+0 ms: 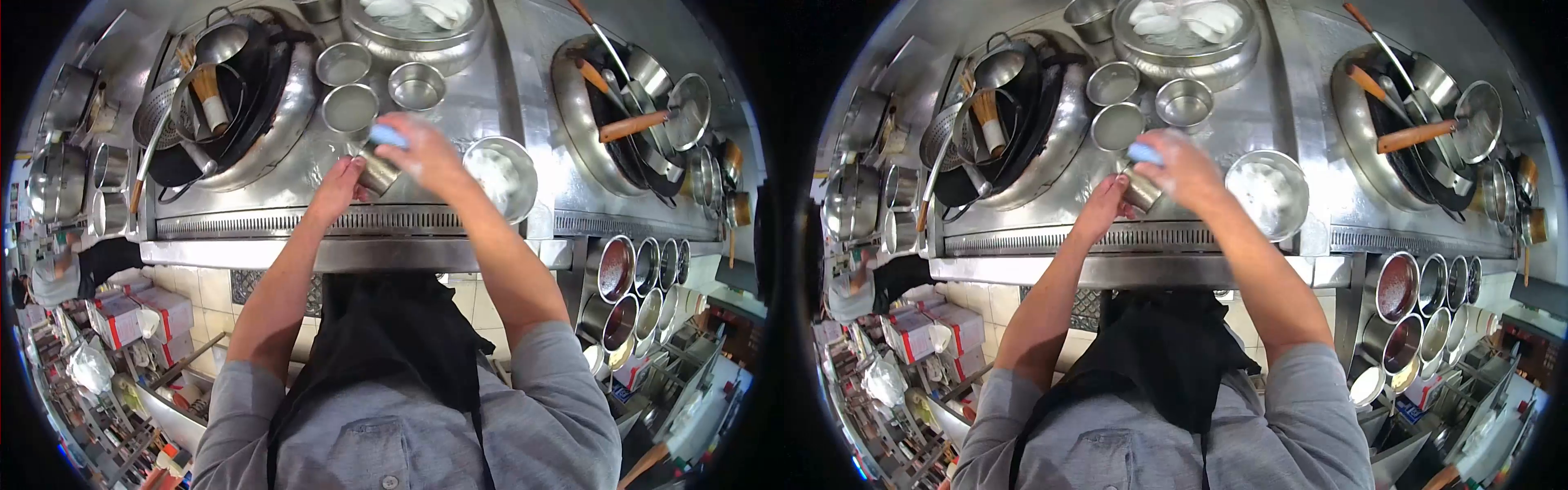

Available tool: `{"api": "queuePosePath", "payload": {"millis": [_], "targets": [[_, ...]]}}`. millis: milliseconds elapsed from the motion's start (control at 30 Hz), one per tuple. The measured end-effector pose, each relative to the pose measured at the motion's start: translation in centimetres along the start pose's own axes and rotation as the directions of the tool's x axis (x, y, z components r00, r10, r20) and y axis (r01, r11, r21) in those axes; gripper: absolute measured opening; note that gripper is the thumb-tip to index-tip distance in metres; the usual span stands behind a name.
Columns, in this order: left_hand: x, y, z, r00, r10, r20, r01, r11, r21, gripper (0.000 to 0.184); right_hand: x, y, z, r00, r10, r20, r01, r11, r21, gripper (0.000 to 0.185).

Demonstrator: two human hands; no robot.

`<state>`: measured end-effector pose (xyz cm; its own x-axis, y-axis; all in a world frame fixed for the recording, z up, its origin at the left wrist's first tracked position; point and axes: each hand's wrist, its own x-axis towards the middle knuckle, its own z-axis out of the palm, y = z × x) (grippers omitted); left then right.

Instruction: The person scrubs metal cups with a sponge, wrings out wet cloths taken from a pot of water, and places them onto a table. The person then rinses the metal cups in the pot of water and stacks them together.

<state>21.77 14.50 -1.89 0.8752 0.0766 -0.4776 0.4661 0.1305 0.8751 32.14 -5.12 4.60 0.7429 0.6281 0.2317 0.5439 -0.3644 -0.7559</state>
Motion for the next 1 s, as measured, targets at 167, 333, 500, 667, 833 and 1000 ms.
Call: {"api": "queuePosePath", "payload": {"millis": [167, 333, 500, 667, 833, 1000], "targets": [[-0.8, -3.3, -0.8, 0.986, 0.133, -0.104, -0.125, 0.989, 0.075, 0.044, 1.7, 3.4, 8.3, 0.976, 0.215, 0.037, -0.218, 0.959, 0.181, 0.041], [0.8, -5.8, -2.3, 0.924, 0.381, 0.038, -0.353, 0.806, 0.475, 0.042, -0.6, -2.9, 9.8, 0.992, -0.024, -0.126, -0.008, 0.968, -0.249, 0.046], [-0.4, -4.8, -1.4, 0.937, 0.349, -0.029, -0.317, 0.880, 0.352, 0.044, -0.1, 0.7, 9.8, 0.962, 0.262, -0.084, -0.260, 0.965, 0.030, 0.048], [-0.2, -5.1, -1.1, 0.943, 0.332, 0.008, -0.305, 0.856, 0.417, 0.050, -2.4, 2.0, 10.8, 0.982, -0.106, -0.155, 0.056, 0.952, -0.301, 0.049], [-1.2, -5.0, -1.0, 0.916, 0.401, -0.027, -0.362, 0.851, 0.380, 0.048, -0.5, 2.9, 9.4, 0.892, 0.446, -0.076, -0.433, 0.890, 0.140, 0.049], [-1.1, -6.6, 0.1, 0.926, 0.376, -0.033, -0.355, 0.898, 0.260, 0.051, -3.1, -2.8, 8.5, 0.959, -0.238, -0.156, 0.169, 0.918, -0.360, 0.043]]}}
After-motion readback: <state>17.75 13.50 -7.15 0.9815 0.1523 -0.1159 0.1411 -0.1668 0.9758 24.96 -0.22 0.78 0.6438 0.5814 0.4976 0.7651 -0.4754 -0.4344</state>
